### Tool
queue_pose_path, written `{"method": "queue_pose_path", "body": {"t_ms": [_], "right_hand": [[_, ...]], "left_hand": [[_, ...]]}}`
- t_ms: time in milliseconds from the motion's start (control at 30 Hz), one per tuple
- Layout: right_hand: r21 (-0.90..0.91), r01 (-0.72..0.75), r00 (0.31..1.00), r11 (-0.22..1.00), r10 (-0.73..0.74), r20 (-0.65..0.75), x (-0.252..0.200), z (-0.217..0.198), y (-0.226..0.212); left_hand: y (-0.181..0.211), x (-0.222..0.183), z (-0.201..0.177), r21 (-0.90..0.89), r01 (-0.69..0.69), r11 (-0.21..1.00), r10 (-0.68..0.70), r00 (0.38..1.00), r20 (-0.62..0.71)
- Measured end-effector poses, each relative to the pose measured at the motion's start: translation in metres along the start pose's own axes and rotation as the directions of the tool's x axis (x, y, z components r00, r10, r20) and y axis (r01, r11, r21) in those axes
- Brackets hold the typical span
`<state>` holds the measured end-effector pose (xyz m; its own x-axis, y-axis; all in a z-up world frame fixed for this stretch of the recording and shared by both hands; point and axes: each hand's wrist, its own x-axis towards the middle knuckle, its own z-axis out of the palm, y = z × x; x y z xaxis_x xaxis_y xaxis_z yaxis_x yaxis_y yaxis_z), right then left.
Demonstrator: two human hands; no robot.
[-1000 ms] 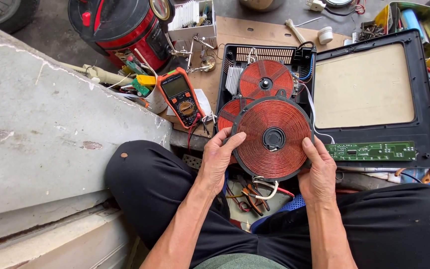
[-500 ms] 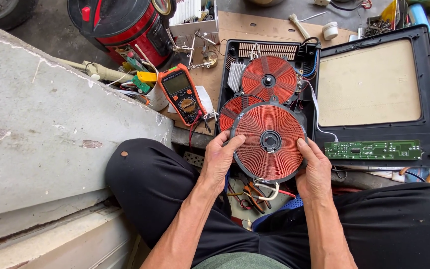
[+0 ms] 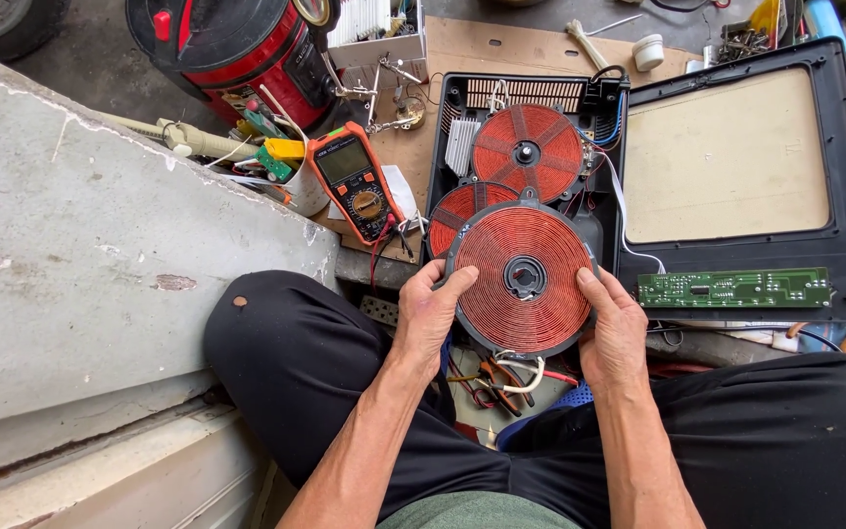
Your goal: Securing a new induction coil into an induction cooker housing and connecting the electrical wiring.
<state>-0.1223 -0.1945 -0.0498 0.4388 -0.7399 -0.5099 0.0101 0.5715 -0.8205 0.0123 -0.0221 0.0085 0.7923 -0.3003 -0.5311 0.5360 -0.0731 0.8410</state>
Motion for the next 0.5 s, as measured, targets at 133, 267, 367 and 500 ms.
{"method": "queue_pose_path", "body": {"t_ms": [133,267,367,500], "right_hand": [[-0.005,0.0,1.0,1.0,0.0,-0.004,-0.001,0.003,-0.002],[0.007,0.0,1.0,1.0,0.0,-0.005,0.006,-0.001,0.004],[0.002,0.002,1.0,1.0,-0.002,-0.01,0.012,-0.002,0.008],[0.028,0.061,0.998,0.998,-0.06,-0.03,0.02,-0.012,0.019]], "left_hand": [[0.0,0.001,-0.002,0.008,0.001,1.0,-0.001,1.0,-0.028],[-0.01,0.009,-0.005,0.043,-0.015,0.999,0.017,0.999,-0.047],[-0.008,0.009,-0.005,0.088,-0.024,0.996,0.03,0.997,-0.068],[-0.011,0.008,-0.005,0.135,-0.054,0.989,0.066,0.994,-0.087]]}}
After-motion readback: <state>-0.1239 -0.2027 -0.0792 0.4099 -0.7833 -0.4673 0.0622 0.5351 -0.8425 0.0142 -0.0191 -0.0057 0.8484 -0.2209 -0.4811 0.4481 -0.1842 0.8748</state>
